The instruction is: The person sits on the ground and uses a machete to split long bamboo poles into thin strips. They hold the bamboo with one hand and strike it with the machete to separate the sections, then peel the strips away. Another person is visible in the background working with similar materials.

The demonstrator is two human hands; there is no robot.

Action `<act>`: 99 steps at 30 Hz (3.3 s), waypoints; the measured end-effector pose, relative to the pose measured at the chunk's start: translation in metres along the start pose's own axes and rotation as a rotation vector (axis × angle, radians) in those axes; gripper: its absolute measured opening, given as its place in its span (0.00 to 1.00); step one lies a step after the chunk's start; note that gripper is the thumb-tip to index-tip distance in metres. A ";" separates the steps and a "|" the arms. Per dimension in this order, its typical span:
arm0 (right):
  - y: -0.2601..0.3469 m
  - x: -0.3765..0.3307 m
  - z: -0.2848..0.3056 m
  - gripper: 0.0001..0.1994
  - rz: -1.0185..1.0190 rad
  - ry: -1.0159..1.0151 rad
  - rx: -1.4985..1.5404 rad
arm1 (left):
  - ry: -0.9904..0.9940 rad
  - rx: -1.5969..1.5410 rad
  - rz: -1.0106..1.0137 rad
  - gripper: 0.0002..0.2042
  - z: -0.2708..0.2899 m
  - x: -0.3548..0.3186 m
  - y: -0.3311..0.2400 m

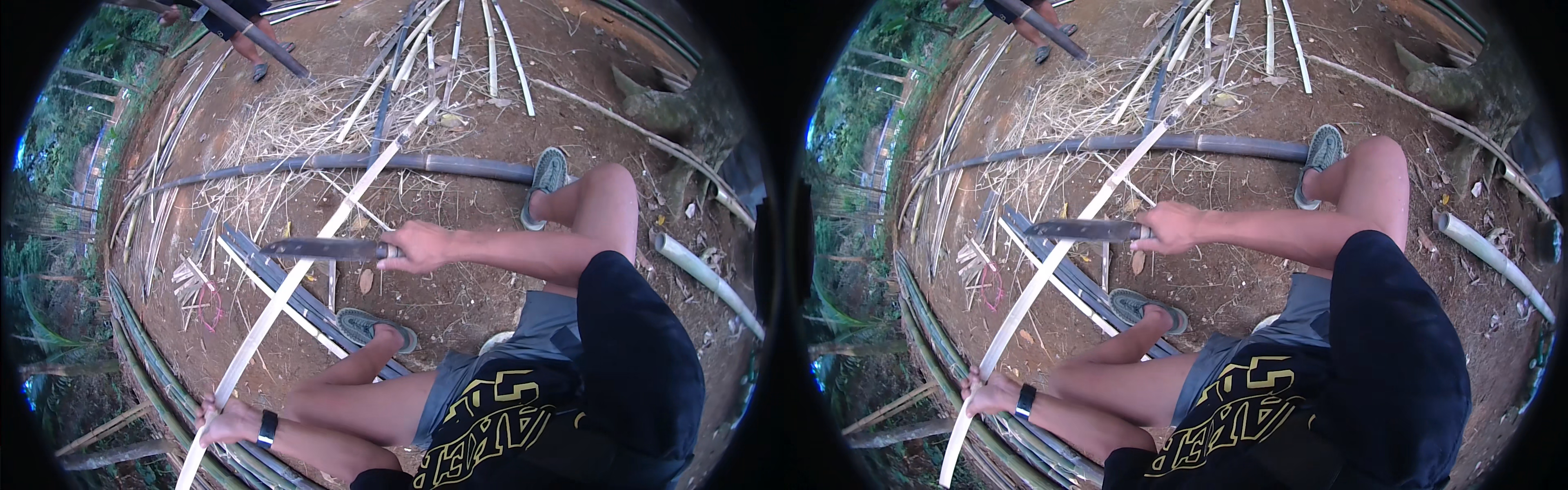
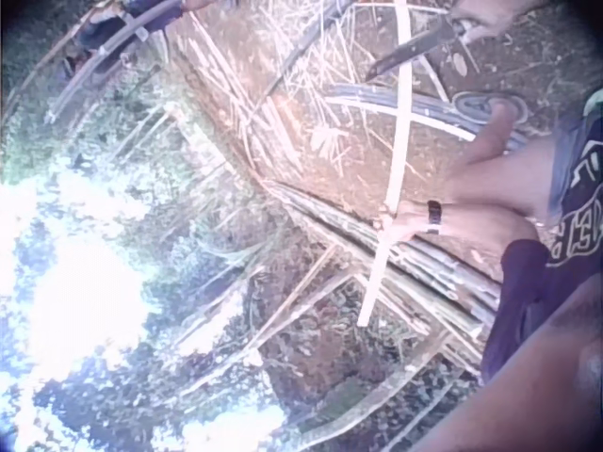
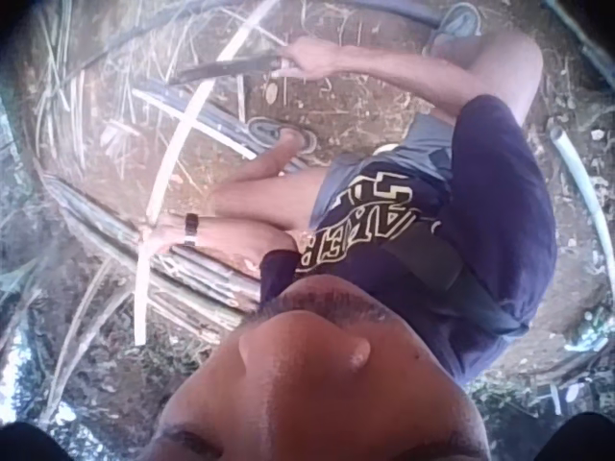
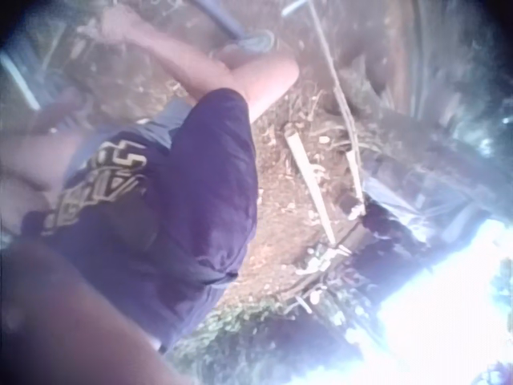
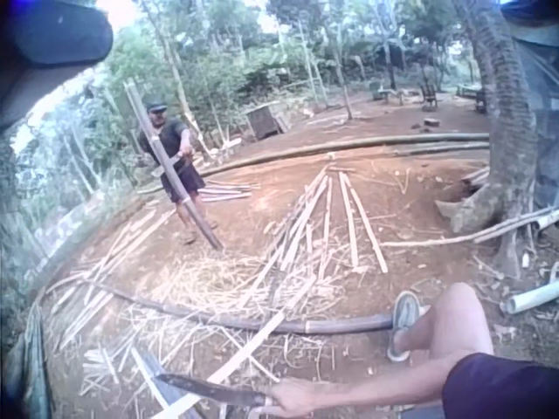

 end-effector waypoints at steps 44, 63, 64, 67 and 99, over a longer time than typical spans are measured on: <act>0.068 -0.018 -0.023 0.19 -0.087 0.038 0.148 | 0.433 -0.144 -0.239 0.26 0.060 0.089 -0.140; 0.051 -0.032 -0.010 0.21 -0.341 0.118 0.111 | 0.274 -0.134 -0.225 0.24 0.061 0.064 -0.117; 0.054 -0.030 -0.018 0.21 -0.199 0.110 0.036 | 0.313 -0.103 -0.259 0.24 0.067 0.074 -0.120; 0.035 -0.027 -0.023 0.20 -0.074 0.050 -0.021 | 0.536 -0.219 -0.190 0.23 0.088 0.120 -0.125; -0.077 -0.021 0.013 0.18 -0.659 0.026 -0.005 | 0.208 0.049 -0.262 0.21 0.087 0.119 -0.108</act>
Point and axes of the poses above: each hand's wrist, its own x-axis towards the middle knuckle, its own z-axis out of the back of the hand, y = z × x, the point moved 2 cm from there along x, towards the middle knuckle, and after that the axes turned 15 degrees about x, right-handed, at the moved point
